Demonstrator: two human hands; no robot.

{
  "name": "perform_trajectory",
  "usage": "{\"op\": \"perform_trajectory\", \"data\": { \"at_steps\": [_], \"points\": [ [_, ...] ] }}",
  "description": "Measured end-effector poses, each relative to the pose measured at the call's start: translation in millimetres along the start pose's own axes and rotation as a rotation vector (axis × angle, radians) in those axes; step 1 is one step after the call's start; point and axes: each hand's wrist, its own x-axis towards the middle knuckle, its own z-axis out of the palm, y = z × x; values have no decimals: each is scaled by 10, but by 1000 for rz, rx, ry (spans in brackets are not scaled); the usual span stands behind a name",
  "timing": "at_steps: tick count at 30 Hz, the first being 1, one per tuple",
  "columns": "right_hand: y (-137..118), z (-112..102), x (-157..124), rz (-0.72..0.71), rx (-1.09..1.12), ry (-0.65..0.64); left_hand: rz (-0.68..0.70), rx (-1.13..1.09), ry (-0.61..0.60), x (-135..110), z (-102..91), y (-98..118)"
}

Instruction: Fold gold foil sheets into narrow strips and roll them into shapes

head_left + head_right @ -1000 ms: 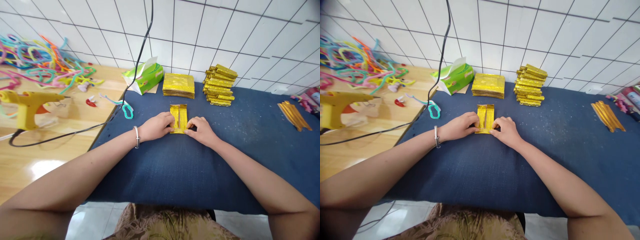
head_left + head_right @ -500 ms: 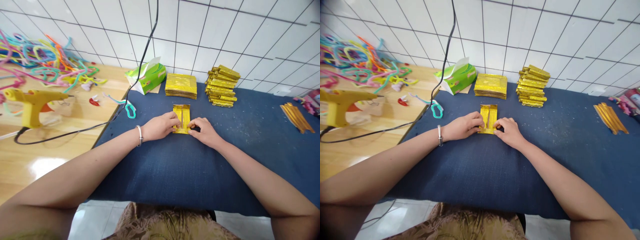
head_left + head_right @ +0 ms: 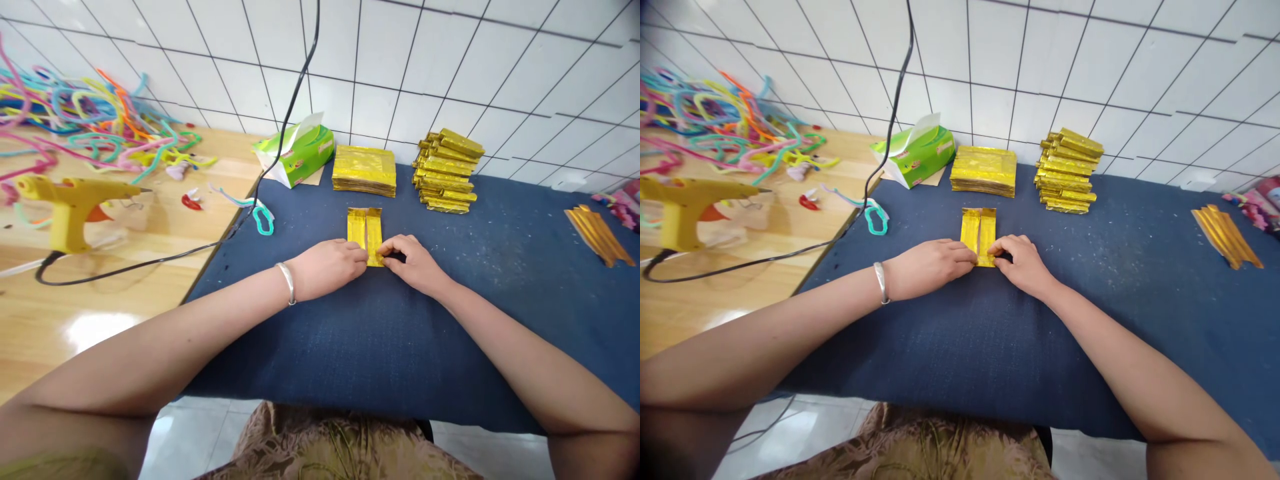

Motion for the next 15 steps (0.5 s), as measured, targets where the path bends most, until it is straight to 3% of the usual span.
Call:
{"op": "perform_trajectory", "data": {
  "at_steps": [4, 7, 11, 15],
  "points": [
    [-161, 15, -119, -156, -163, 149, -28, 6, -28, 9, -21, 77],
    [-314, 70, -231, -294, -322, 59, -37, 20, -70, -6, -22, 110],
    [-426, 160, -334, -335, -477, -81, -80, 50, -79, -48, -14, 230],
    [-430, 189, -370, -355, -518, -105, -123, 81, -39, -100, -35, 369]
  ]
}}
